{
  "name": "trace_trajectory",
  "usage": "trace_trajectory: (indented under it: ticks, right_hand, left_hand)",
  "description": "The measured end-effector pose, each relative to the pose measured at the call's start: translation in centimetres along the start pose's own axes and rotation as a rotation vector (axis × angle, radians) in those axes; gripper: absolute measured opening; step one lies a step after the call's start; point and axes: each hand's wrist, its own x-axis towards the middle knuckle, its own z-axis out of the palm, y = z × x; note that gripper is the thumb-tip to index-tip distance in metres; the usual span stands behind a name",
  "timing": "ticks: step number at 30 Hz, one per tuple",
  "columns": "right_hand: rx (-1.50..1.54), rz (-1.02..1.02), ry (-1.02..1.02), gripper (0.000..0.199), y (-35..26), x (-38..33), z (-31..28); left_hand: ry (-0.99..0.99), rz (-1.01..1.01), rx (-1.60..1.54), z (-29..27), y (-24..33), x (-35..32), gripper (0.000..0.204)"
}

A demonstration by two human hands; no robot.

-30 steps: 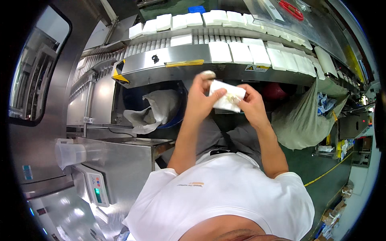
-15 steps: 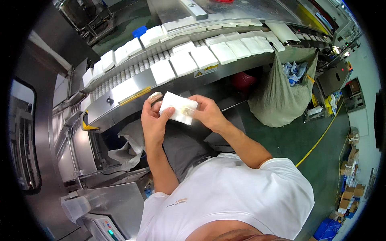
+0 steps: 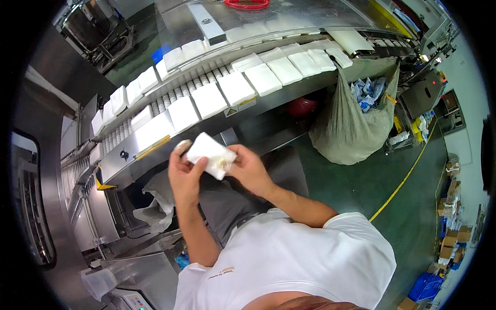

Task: The person picks up white rectangular blocks from a conveyor belt, examines them by hand, weighs them on a digital scale, and wipes them with a white cloth.

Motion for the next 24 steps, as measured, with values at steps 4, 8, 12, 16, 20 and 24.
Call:
trace_trajectory:
  ticks: [4, 8, 12, 16, 20, 24]
  right_hand:
    - [-0.158, 0.079, -0.103, 0.043, -0.2, -1.1, -0.8]
    - [-0.237, 0.206, -0.186, 0.044, -0.7, -2.7, -2.6]
    - [-0.247, 0.247, -0.178, 0.044, 0.8, -4.2, -5.1]
    - [-0.223, 0.285, -0.177, 0.038, 1.0, -4.6, -6.0]
    - [-0.258, 0.3, -0.164, 0.034, 0.9, -4.1, -6.6]
    - [-0.298, 0.339, -0.263, 0.038, 1.9, -3.4, -6.2]
  left_hand:
    - [0.18, 0.059, 0.19, -4.5, 3.9, 2.6, 0.061]
    - [0.149, -0.052, 0.388, -9.5, 6.5, 8.0, 0.066]
    - [0.019, -0.107, 0.538, -12.2, 5.9, 13.0, 0.071]
    - [-0.119, -0.157, 0.502, -12.6, 4.8, 15.6, 0.067]
    - [-0.116, -0.058, 0.687, -11.2, 5.5, 16.8, 0.062]
    - [-0.051, 0.178, 0.716, -14.2, 3.4, 15.4, 0.064]
